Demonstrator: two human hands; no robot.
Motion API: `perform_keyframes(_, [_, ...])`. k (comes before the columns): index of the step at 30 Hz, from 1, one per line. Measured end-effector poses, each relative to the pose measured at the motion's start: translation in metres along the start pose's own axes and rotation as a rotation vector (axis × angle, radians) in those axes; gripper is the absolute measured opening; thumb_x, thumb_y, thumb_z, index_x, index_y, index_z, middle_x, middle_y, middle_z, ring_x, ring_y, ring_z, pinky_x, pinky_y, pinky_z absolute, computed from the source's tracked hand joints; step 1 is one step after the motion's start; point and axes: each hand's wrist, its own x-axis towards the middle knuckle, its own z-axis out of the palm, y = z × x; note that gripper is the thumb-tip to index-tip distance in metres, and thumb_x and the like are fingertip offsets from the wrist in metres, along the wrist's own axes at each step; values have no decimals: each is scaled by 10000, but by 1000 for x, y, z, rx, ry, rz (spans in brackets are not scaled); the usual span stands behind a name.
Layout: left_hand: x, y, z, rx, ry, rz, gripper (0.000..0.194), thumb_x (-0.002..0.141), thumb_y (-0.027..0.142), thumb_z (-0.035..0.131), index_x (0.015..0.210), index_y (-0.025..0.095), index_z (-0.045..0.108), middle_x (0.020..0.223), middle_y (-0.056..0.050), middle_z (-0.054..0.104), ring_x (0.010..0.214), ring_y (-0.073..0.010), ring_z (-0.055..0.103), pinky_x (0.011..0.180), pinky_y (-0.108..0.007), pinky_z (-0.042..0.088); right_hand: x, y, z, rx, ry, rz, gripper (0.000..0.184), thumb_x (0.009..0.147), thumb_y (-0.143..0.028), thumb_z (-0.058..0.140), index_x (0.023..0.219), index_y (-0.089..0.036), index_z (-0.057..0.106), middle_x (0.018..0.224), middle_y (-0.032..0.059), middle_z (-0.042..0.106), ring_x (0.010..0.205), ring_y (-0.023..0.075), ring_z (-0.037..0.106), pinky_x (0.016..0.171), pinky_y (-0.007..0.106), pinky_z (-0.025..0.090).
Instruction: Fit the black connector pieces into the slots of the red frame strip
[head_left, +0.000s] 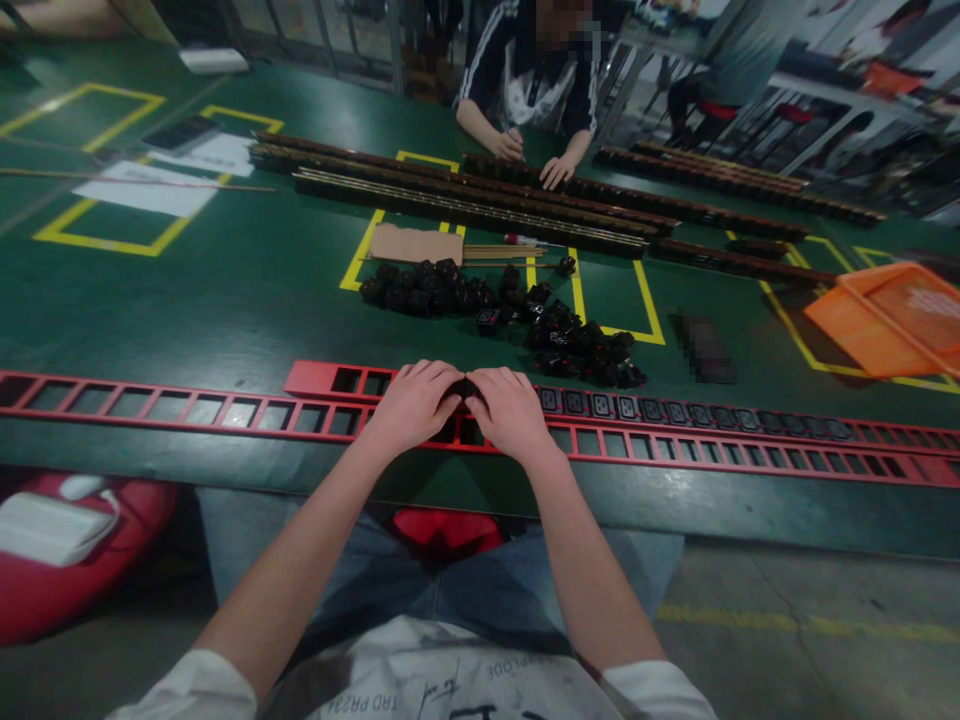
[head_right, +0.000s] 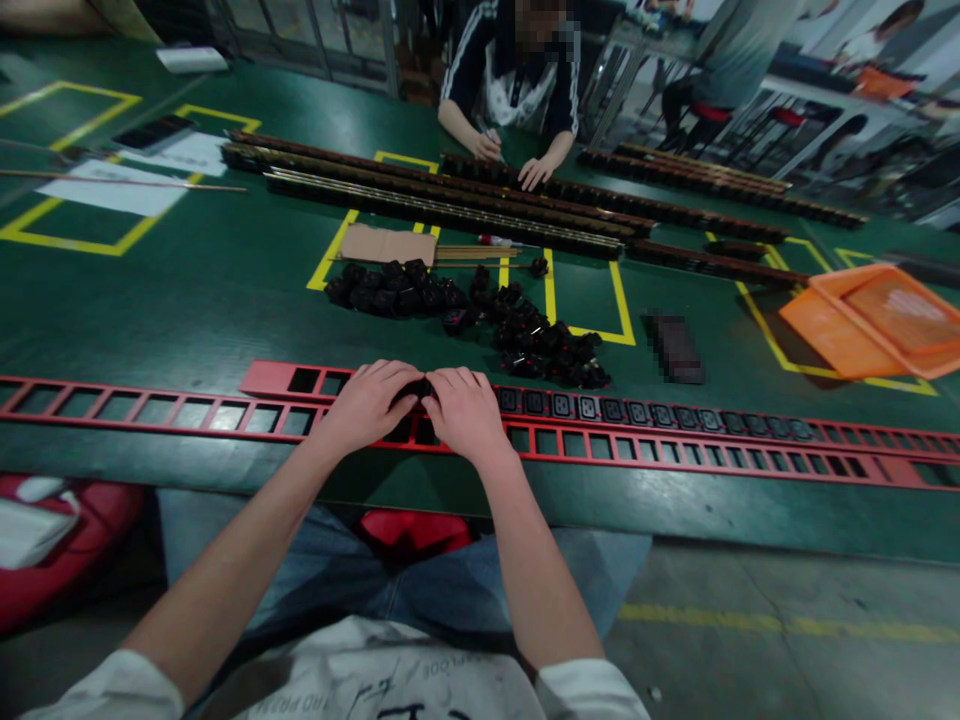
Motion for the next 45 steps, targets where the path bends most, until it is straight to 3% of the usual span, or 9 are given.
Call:
perform_keyframes(9, [0,0,1,-21,5,-25,291,870,211,571,1160,228,583,1175,-46,662,1097,-248,561,903,-410,440,0,0,2,35,15,23,304,919,-240,580,1217,-179,588,1226,91,661,1133,257,550,955,409,387])
perform_keyframes(35, [1,-2,0,-22,-20,-31,270,902,261,543,1163,234,608,1192,-63,664,1104,-251,565,910,-419,444,-1,-1,-2,6,-31,24,334,941,-261,548,1264,-188,588,1275,90,644,1155,250,535,938,402,403])
perform_keyframes(41, [-3,5,0,34,32,-61,300,904,262,539,1198,244,598,1206,-59,655,1142,-255,558,1041,-459,366,-4,-5,1,-13,53,32,419,923,-278,557,1322,-151,551,1306,123,620,1184,266,528,1038,425,349])
perform_keyframes(45, [-5,7,2,102,95,-174,343,908,366,571,1228,245,592,1209,-77,654,1154,-290,549,1110,-523,279,-6,-3,2,-65,159,106,401,925,-355,575,1267,-147,586,1289,132,625,1186,272,527,1126,481,233])
